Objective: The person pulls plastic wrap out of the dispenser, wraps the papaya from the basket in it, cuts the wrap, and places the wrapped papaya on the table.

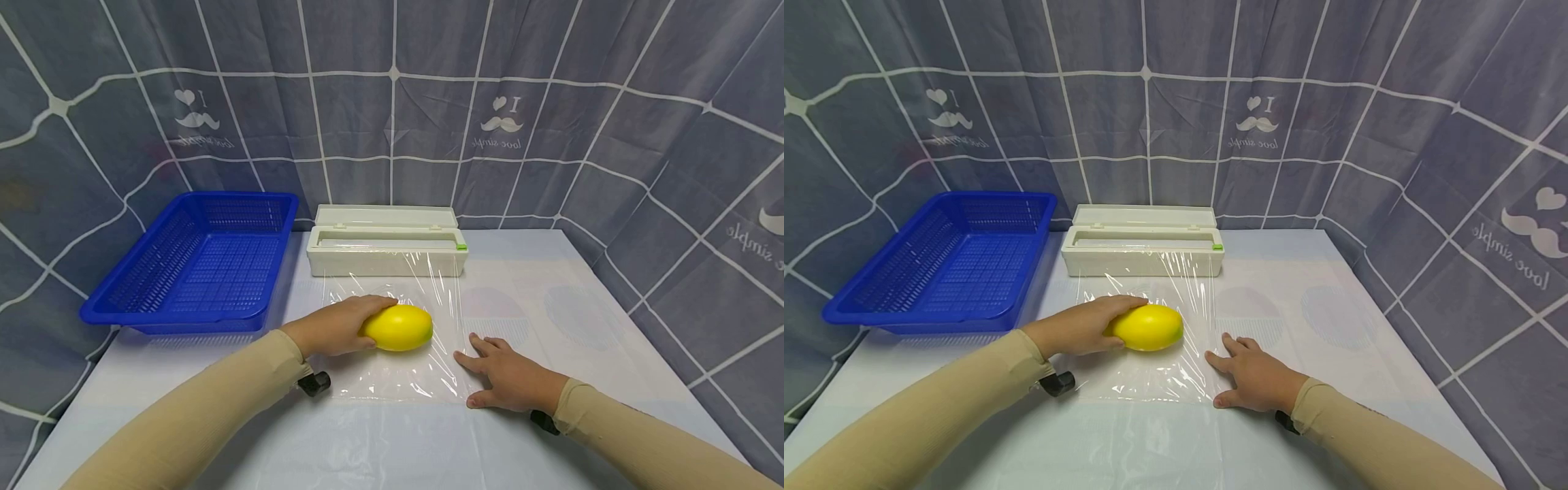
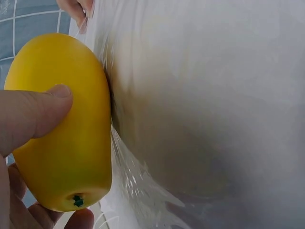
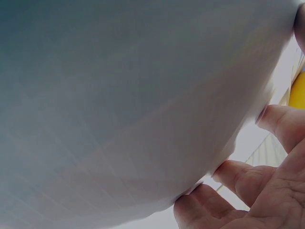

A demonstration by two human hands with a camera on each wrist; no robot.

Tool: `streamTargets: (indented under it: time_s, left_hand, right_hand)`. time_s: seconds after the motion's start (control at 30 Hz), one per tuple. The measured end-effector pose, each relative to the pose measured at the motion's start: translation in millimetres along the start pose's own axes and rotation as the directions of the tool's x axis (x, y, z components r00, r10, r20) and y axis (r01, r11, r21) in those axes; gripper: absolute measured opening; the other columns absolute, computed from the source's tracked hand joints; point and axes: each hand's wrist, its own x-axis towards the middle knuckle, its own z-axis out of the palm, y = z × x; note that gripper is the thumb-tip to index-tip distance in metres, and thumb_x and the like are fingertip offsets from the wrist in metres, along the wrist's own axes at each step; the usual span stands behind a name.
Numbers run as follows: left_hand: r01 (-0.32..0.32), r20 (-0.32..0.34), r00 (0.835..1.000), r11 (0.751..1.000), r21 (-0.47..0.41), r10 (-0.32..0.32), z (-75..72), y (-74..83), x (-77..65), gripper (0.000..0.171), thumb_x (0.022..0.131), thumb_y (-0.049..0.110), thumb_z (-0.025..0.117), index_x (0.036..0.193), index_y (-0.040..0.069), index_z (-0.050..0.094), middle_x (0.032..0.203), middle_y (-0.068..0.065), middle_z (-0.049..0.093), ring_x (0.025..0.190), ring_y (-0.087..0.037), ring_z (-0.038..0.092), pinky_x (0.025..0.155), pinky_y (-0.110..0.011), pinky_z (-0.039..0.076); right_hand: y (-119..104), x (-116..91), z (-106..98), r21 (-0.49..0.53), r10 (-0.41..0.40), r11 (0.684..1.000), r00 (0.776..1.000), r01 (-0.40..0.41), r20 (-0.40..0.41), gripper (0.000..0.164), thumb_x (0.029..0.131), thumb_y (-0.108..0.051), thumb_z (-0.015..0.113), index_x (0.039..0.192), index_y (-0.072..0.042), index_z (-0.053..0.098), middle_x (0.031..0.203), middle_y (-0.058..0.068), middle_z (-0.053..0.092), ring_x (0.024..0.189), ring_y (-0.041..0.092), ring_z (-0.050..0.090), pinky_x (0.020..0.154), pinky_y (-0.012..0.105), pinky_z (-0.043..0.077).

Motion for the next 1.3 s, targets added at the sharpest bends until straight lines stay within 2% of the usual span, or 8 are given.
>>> streamTargets:
  time_s: [0.63, 0.93, 1.3]
  left_hand:
    - [-0.006, -0.010, 1.000, 1.000, 0.021, 0.006, 2.1, -5.5, -1.8, 0.079, 0.094, 0.013, 0.077, 0.163, 0.014, 0.039, 0.166, -0.005, 0.045, 0.151, -0.031, 0.046, 0.127, -0.051, 0.034]
    - [0.002, 0.003, 1.000, 1.000, 0.001, -0.002, 1.3, -6.5, -3.7, 0.078, 0.094, 0.012, 0.079, 0.162, 0.017, 0.041, 0.164, -0.003, 0.047, 0.150, -0.030, 0.048, 0.126, -0.051, 0.035]
    - [0.025, 0.023, 0.999, 1.000, -0.008, -0.024, -0.2, -7.4, -4.8, 0.082, 0.095, 0.014, 0.076, 0.165, 0.020, 0.035, 0.169, -0.002, 0.040, 0.155, -0.029, 0.041, 0.129, -0.051, 0.031]
  right_hand:
    - [2.7, 1.4, 2.6, -0.008, 0.017, 1.000, 1.000, -0.017, 0.002, 0.086, 0.088, -0.056, 0.079, 0.160, -0.021, 0.048, 0.169, 0.027, 0.031, 0.150, 0.055, 0.034, 0.115, 0.065, 0.043]
    - [1.7, 1.5, 2.6, -0.004, 0.034, 0.999, 0.999, -0.034, 0.016, 0.086, 0.087, -0.056, 0.079, 0.160, -0.022, 0.047, 0.170, 0.026, 0.030, 0.150, 0.054, 0.034, 0.116, 0.065, 0.043]
    - [1.4, 0.7, 1.1, -0.002, 0.030, 1.000, 0.999, -0.030, 0.015, 0.087, 0.088, -0.056, 0.079, 0.160, -0.021, 0.047, 0.170, 0.026, 0.029, 0.151, 0.054, 0.032, 0.117, 0.065, 0.041]
